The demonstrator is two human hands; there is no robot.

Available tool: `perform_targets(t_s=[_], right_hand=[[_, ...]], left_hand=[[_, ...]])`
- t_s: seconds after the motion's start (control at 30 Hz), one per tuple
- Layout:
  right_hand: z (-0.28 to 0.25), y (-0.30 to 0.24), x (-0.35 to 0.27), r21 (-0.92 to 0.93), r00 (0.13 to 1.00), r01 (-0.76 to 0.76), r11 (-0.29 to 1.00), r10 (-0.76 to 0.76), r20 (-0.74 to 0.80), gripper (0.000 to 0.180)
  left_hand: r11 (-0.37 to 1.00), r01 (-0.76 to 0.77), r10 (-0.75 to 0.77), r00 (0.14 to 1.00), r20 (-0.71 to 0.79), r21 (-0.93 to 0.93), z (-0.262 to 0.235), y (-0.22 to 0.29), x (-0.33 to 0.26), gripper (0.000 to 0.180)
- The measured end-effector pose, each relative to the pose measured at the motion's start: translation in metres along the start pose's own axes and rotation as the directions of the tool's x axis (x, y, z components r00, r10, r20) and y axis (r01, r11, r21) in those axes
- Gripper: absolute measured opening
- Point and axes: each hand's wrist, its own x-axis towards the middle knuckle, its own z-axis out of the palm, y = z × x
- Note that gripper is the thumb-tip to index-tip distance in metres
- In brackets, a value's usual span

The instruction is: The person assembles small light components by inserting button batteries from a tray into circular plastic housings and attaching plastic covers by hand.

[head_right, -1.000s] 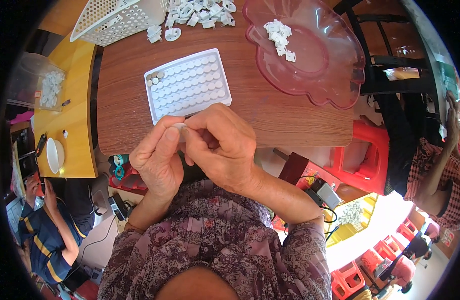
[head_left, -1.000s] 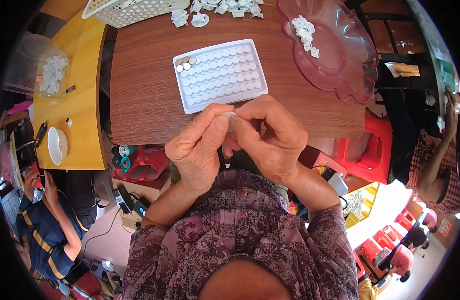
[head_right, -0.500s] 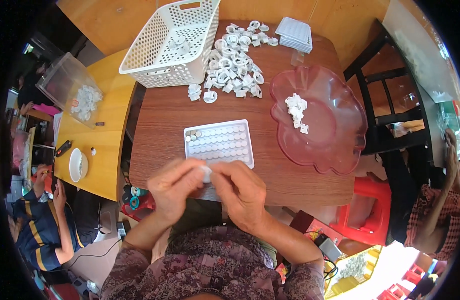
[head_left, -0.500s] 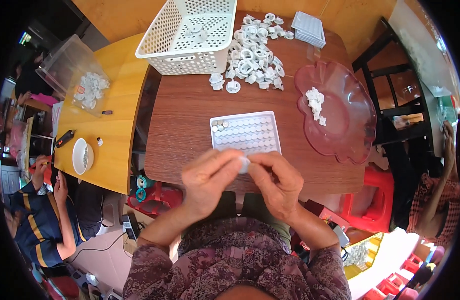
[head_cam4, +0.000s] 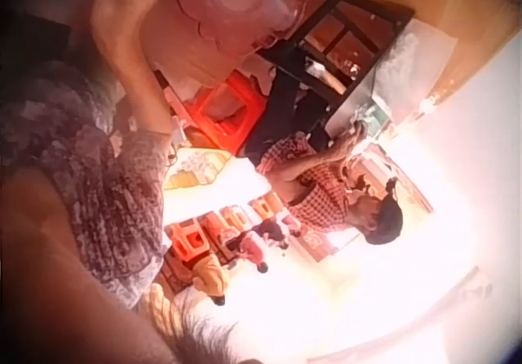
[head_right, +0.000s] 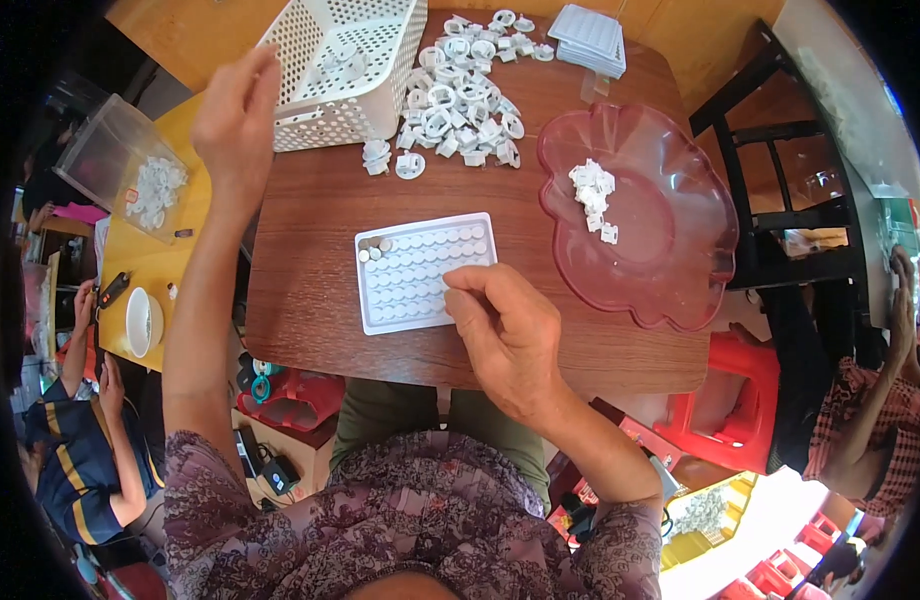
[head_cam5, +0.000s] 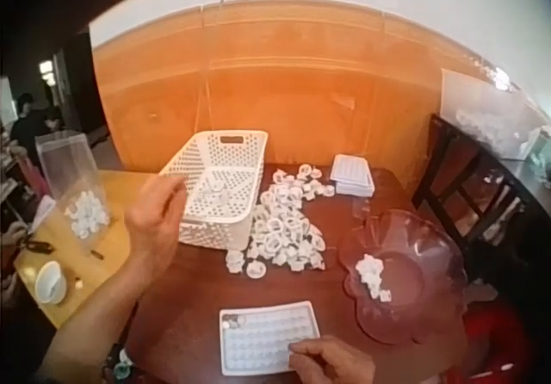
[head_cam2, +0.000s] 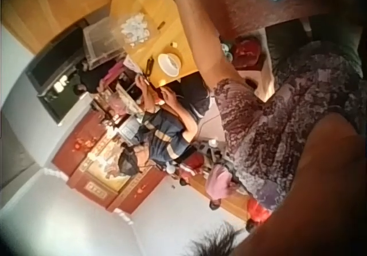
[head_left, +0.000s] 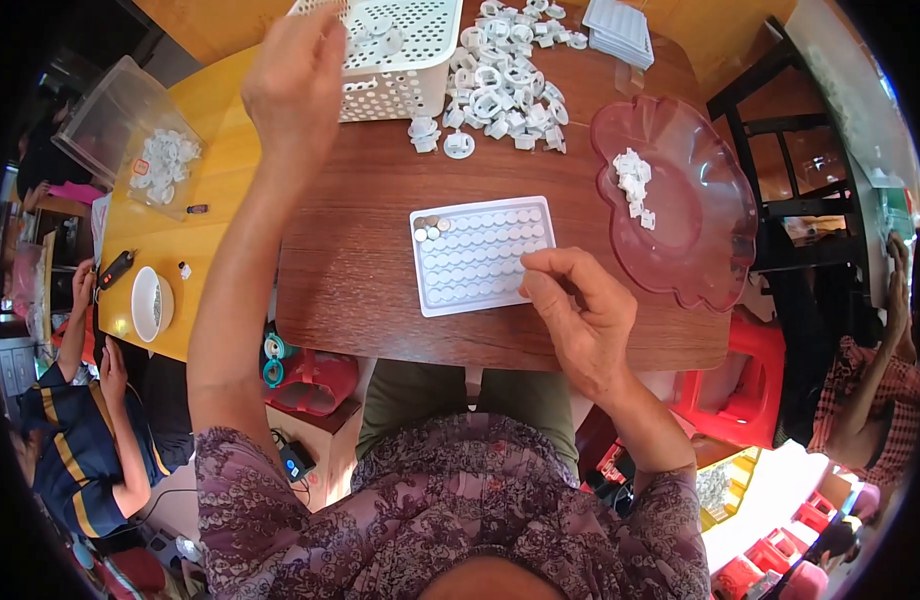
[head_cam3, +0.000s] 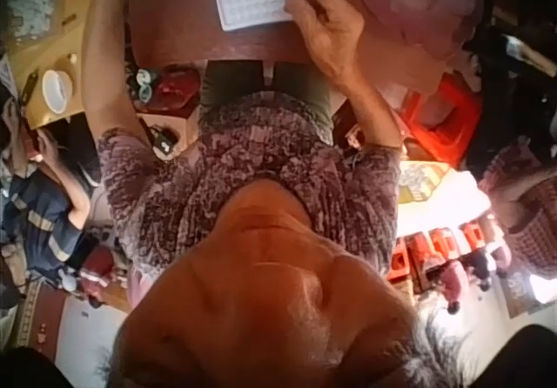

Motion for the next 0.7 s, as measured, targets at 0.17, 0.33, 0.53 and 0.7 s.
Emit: perform_targets(t_s=[0.17, 0.33, 0.53, 0.7], right_hand=[[0.004, -0.001, 0.006, 0.004, 0.999, -0.028, 1.000, 0.028, 0.028, 0.013], [0.005, 0.008, 0.006, -0.040, 0.994, 0.104, 0.994, -0.105, -0.017, 0.010], [0.011, 0.003, 0.020, -0.182, 0.988, 0.149, 0.972, -0.142, 0.051, 0.010], [0.019, -0.006, 0.025, -0.138, 0.977, 0.213, 0.967, -0.215, -0.002, 0.011]], left_hand=[[0.948, 0.113, -0.008, 0.944, 0.331, -0.299, -0.007, 0.030, -0.060, 0.012], [0.891, 0.310, -0.101, 0.846, 0.523, -0.330, -0.044, 0.055, -0.077, 0.014], [0.893, 0.339, -0.165, 0.858, 0.487, -0.296, -0.040, 0.061, -0.088, 0.016], [0.981, -0.136, 0.182, 0.888, 0.421, -0.137, 0.016, 0.060, -0.060, 0.012]])
